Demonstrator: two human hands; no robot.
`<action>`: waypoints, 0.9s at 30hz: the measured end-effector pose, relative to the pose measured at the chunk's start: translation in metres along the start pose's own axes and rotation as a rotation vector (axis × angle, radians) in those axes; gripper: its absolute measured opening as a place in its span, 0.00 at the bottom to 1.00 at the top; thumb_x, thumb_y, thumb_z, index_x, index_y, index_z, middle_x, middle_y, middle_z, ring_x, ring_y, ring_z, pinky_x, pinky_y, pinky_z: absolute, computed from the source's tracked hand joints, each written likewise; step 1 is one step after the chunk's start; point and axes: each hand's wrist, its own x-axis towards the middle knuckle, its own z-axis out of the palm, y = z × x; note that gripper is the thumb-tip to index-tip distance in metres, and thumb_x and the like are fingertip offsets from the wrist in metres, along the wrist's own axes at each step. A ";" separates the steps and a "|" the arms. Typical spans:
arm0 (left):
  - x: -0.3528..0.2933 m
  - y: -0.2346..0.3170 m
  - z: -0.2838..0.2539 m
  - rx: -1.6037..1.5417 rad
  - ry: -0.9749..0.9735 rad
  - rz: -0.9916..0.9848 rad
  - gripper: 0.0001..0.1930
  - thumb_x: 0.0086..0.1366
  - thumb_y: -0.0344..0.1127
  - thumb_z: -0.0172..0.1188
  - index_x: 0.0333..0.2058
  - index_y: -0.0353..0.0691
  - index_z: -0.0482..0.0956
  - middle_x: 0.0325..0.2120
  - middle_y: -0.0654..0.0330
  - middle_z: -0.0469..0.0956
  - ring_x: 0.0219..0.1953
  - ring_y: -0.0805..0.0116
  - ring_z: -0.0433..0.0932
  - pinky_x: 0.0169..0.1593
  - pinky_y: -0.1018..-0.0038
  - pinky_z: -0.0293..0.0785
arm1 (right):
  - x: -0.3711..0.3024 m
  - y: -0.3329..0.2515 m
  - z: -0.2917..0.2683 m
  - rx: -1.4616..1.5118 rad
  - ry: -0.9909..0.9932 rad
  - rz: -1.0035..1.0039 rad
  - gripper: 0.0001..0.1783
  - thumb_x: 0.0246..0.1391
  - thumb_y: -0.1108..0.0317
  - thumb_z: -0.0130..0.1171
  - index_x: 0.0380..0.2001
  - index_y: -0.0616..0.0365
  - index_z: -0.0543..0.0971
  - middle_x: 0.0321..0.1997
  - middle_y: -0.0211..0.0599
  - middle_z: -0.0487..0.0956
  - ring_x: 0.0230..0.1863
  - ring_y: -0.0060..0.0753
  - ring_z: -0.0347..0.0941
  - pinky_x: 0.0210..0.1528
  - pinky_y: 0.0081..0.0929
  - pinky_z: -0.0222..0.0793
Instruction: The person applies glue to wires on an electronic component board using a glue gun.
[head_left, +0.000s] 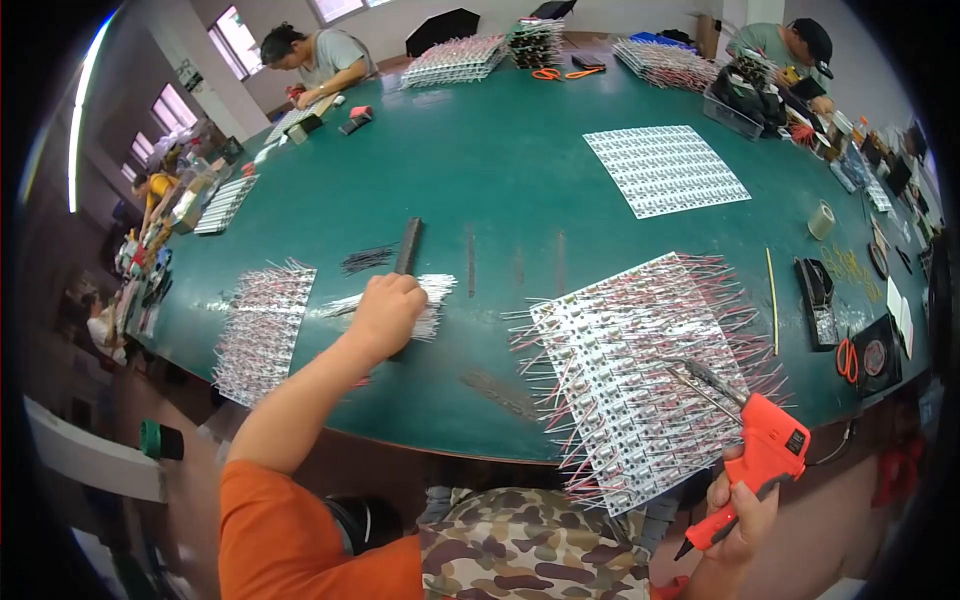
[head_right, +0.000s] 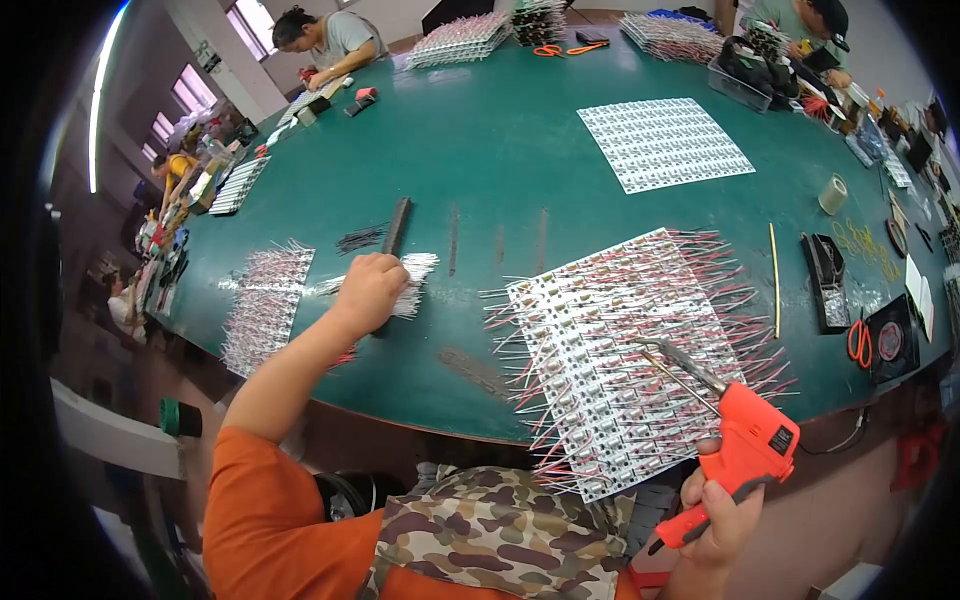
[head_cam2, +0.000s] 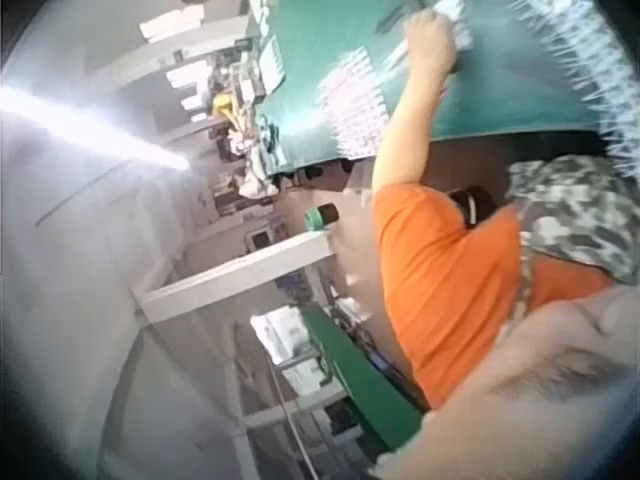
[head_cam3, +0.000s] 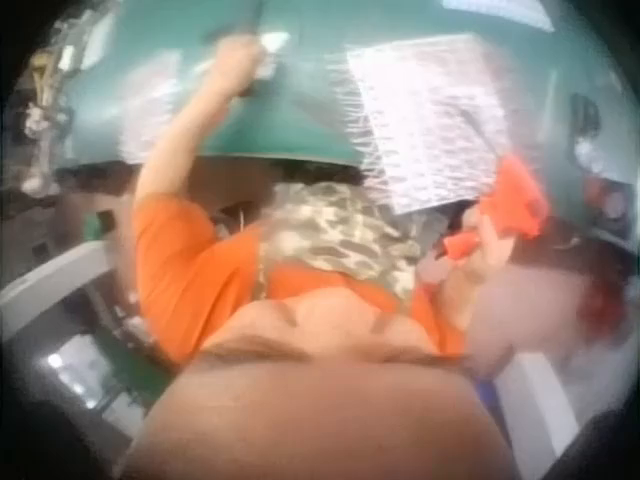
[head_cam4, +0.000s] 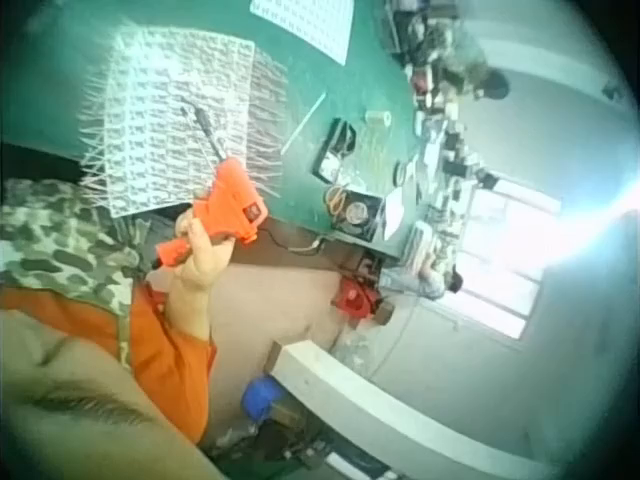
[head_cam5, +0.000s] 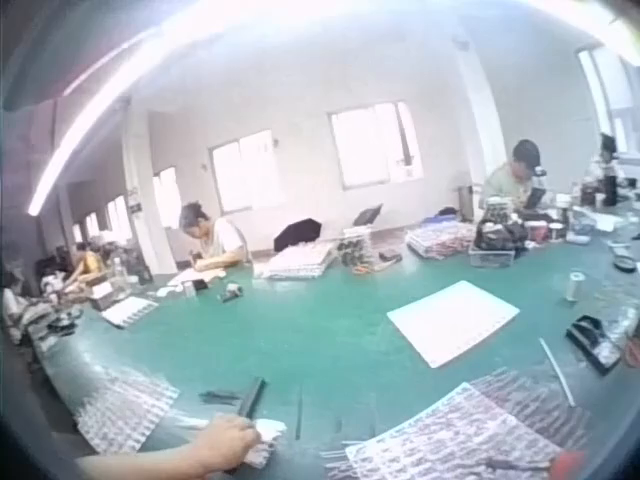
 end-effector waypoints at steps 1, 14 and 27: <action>0.000 0.004 0.003 0.008 0.027 0.011 0.05 0.54 0.27 0.57 0.31 0.43 0.78 0.31 0.60 0.78 0.40 0.57 0.78 0.44 0.61 0.70 | 0.002 -0.002 -0.001 0.020 0.030 -0.002 0.37 0.55 0.75 0.60 0.65 0.68 0.57 0.53 0.54 0.75 0.30 0.25 0.74 0.28 0.18 0.72; -0.005 0.001 -0.006 0.052 0.096 0.075 0.09 0.55 0.27 0.56 0.35 0.43 0.79 0.30 0.62 0.77 0.38 0.60 0.77 0.47 0.63 0.69 | 0.005 -0.001 0.005 -0.005 0.061 -0.030 0.32 0.53 0.74 0.60 0.60 0.69 0.62 0.52 0.52 0.75 0.30 0.25 0.74 0.27 0.19 0.70; -0.005 0.003 -0.010 0.164 0.099 0.030 0.03 0.54 0.28 0.57 0.28 0.44 0.76 0.27 0.62 0.74 0.35 0.59 0.77 0.42 0.63 0.71 | 0.006 -0.002 -0.002 -0.028 0.005 -0.043 0.31 0.58 0.75 0.56 0.63 0.67 0.60 0.54 0.51 0.75 0.31 0.24 0.72 0.30 0.18 0.70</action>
